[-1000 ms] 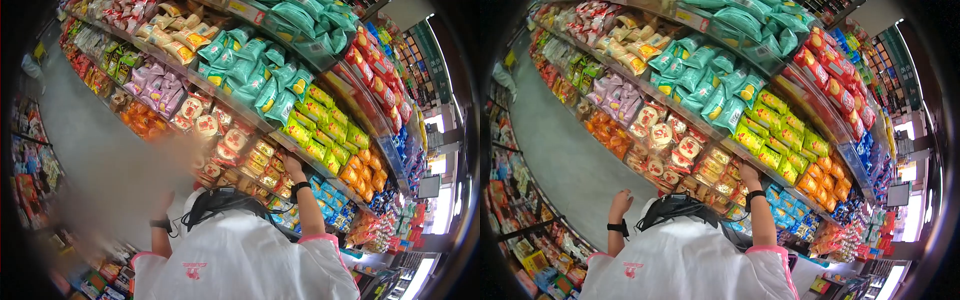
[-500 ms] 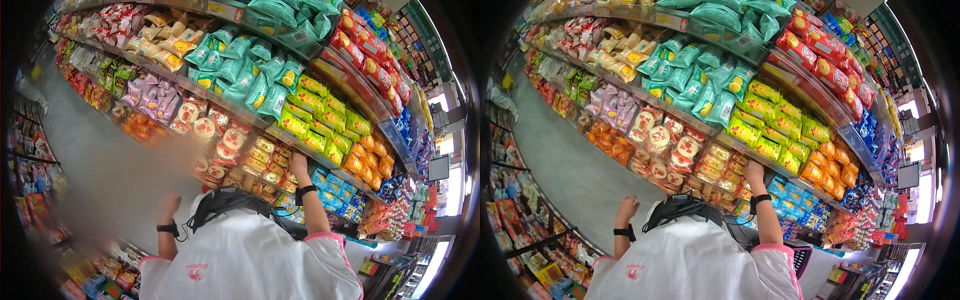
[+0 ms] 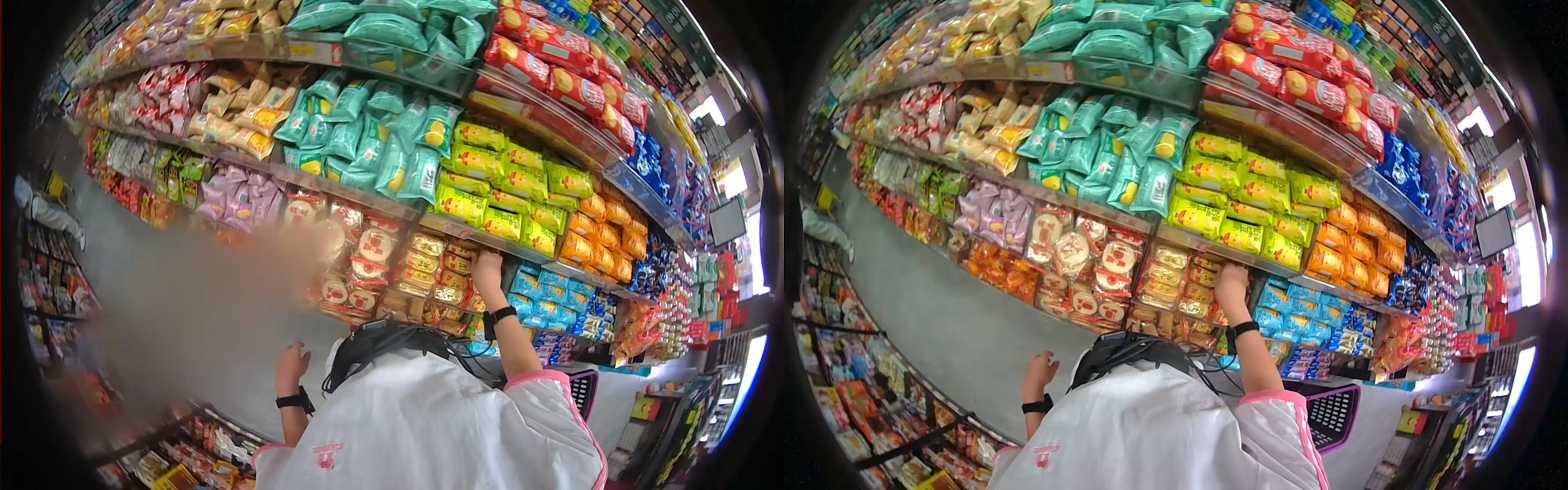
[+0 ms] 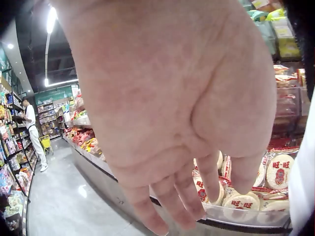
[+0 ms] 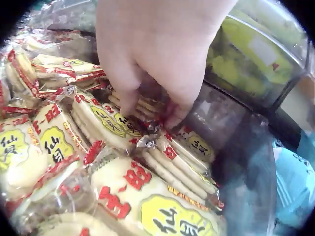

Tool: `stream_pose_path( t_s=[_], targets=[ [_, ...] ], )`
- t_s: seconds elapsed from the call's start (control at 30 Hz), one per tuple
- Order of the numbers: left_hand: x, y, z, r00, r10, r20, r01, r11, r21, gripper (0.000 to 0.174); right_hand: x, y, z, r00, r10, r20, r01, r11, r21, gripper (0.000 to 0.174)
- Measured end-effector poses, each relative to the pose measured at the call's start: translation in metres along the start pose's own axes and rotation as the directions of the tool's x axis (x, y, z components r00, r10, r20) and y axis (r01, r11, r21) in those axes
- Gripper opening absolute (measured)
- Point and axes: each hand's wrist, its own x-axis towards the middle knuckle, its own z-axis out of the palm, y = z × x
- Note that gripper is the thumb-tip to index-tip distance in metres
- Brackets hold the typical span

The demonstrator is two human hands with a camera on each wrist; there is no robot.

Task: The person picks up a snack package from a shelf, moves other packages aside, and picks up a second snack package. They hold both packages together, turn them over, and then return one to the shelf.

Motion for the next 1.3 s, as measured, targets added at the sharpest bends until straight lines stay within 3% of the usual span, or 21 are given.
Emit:
stream_pose_path(
  t_s=[0.13, 0.17, 0.27, 0.4, 0.57, 0.67, 0.77, 0.87, 0.9, 1.0, 1.1, 1.17, 1.23, 1.3],
  targets=[
    [0.009, -0.004, -0.006, 0.999, 0.049, 0.013, -0.049, 0.998, 0.035, 0.036, -0.026, 0.023, 0.008, 0.997, 0.068, -0.044, -0.061, 0.988, 0.141, 0.035],
    [0.011, -0.001, -0.009, 0.998, 0.055, 0.018, -0.056, 0.998, 0.039, 0.036, -0.029, 0.030, 0.011, 1.000, -0.015, -0.014, 0.016, 0.994, 0.112, 0.040],
    [0.026, 0.003, -0.016, 0.994, 0.106, 0.014, -0.107, 0.992, 0.073, 0.037, -0.034, 0.025, 0.007, 0.994, 0.000, 0.111, -0.019, 0.985, 0.170, 0.049],
    [0.045, 0.010, -0.028, 0.984, 0.176, -0.020, -0.174, 0.982, 0.076, 0.038, -0.039, 0.011, -0.005, 0.979, 0.072, 0.189, -0.097, 0.987, 0.131, 0.051],
    [0.056, 0.021, -0.032, 0.985, 0.155, 0.071, -0.164, 0.973, 0.162, 0.041, -0.035, 0.006, -0.017, 0.959, 0.090, 0.268, -0.113, 0.991, 0.068, 0.051],
    [0.062, 0.013, -0.023, 0.984, 0.145, 0.107, -0.159, 0.977, 0.141, 0.042, -0.037, 0.006, -0.019, 0.982, 0.094, 0.166, -0.105, 0.992, 0.064, 0.043],
    [0.064, 0.012, -0.025, 0.976, 0.162, 0.149, -0.180, 0.977, 0.113, 0.042, -0.039, 0.003, -0.025, 0.996, -0.030, 0.083, 0.017, 0.988, 0.152, 0.030],
    [0.081, -0.004, -0.019, 0.949, 0.278, 0.149, -0.304, 0.933, 0.191, 0.041, -0.035, 0.012, 0.008, 0.959, -0.229, 0.166, 0.170, 0.936, 0.308, 0.022],
    [0.087, -0.009, -0.017, 0.933, 0.329, 0.145, -0.356, 0.905, 0.234, 0.041, -0.032, 0.006, 0.003, 0.949, -0.217, 0.229, 0.161, 0.957, 0.242, 0.032],
    [0.082, 0.037, -0.053, 0.935, 0.320, 0.156, -0.353, 0.889, 0.292, 0.041, -0.028, 0.002, 0.018, 0.982, -0.182, 0.043, 0.168, 0.961, 0.221, 0.041],
    [0.071, 0.096, -0.093, 0.890, 0.398, 0.222, -0.365, 0.914, -0.176, 0.036, -0.020, -0.005, 0.005, 0.986, -0.148, 0.080, 0.129, 0.971, 0.202, 0.048],
    [0.064, 0.145, -0.114, 0.833, 0.492, 0.252, -0.445, 0.867, -0.224, 0.034, -0.014, -0.002, 0.018, 0.981, -0.155, 0.117, 0.138, 0.980, 0.147, 0.046],
    [0.050, 0.204, -0.136, 0.793, 0.553, 0.254, -0.542, 0.832, -0.120, 0.032, -0.010, -0.002, 0.023, 0.977, -0.149, 0.154, 0.131, 0.984, 0.120, 0.046],
    [0.039, 0.258, -0.150, 0.652, 0.710, 0.267, -0.747, 0.661, 0.066, 0.030, -0.010, -0.007, 0.012, 0.974, -0.128, 0.190, 0.106, 0.987, 0.119, 0.047]
  ],
)
